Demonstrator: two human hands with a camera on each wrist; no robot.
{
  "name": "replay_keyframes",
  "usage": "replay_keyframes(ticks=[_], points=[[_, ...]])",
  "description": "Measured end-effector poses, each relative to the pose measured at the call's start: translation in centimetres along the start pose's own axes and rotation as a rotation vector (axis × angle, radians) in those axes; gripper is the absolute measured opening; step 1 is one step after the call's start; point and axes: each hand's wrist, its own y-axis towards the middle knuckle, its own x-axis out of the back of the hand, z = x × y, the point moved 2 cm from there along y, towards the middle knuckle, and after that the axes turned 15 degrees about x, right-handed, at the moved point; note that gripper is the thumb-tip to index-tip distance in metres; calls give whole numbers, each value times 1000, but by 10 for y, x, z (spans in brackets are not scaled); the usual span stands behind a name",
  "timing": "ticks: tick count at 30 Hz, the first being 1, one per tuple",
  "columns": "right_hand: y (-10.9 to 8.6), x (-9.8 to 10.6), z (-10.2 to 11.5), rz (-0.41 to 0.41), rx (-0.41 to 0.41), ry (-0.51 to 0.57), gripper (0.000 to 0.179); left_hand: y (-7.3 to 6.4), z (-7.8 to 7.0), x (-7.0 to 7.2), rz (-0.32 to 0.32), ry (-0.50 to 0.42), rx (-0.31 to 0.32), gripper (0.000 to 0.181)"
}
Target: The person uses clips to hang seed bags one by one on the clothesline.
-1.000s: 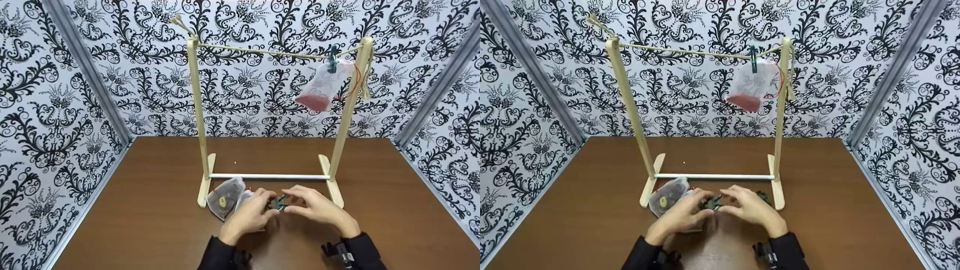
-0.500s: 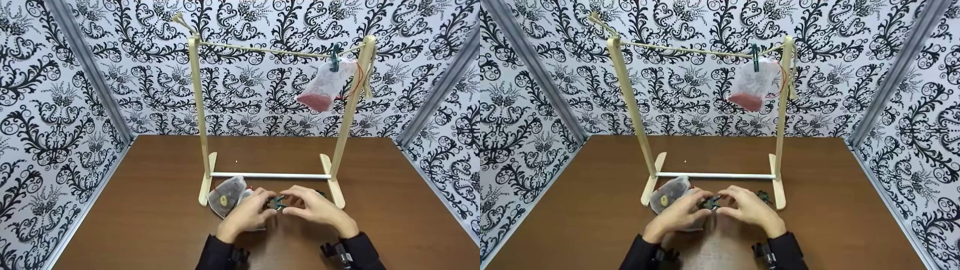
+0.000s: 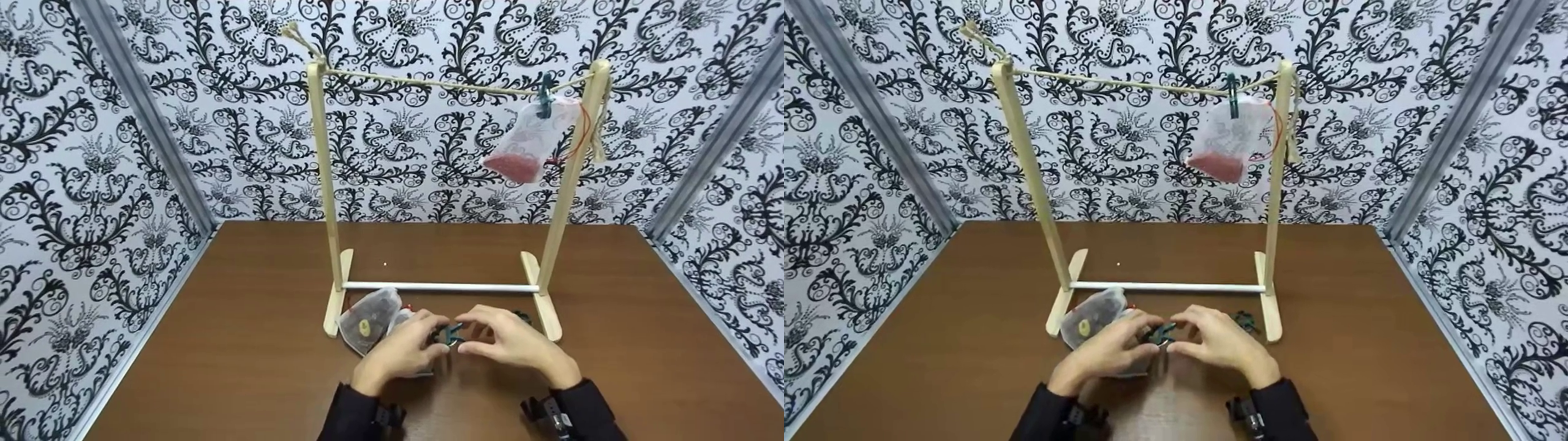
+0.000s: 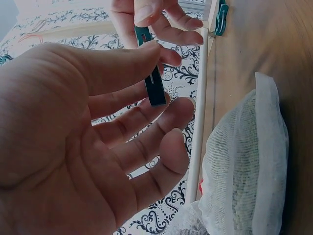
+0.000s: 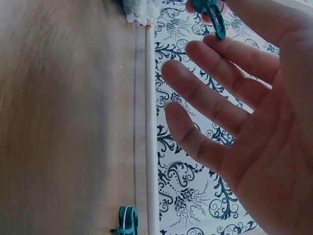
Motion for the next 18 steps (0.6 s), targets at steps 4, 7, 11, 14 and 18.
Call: replay_keyframes(ticks=[4, 7, 11, 14, 18], points=[[2, -1, 1, 7, 24, -48, 40, 0, 1, 0, -17, 8, -20, 42], [2, -1, 1, 5, 22, -81, 36, 0, 0, 0, -31, 6, -42, 41], [3, 0, 1, -18, 11, -113, 33, 1, -1, 1, -37, -2, -39, 42], [3, 1, 1, -45, 12, -134, 31, 1, 0, 2, -32, -19, -14, 45], [4, 0, 2, -100, 30, -171, 28, -1, 4, 6, -83, -31, 33, 44]])
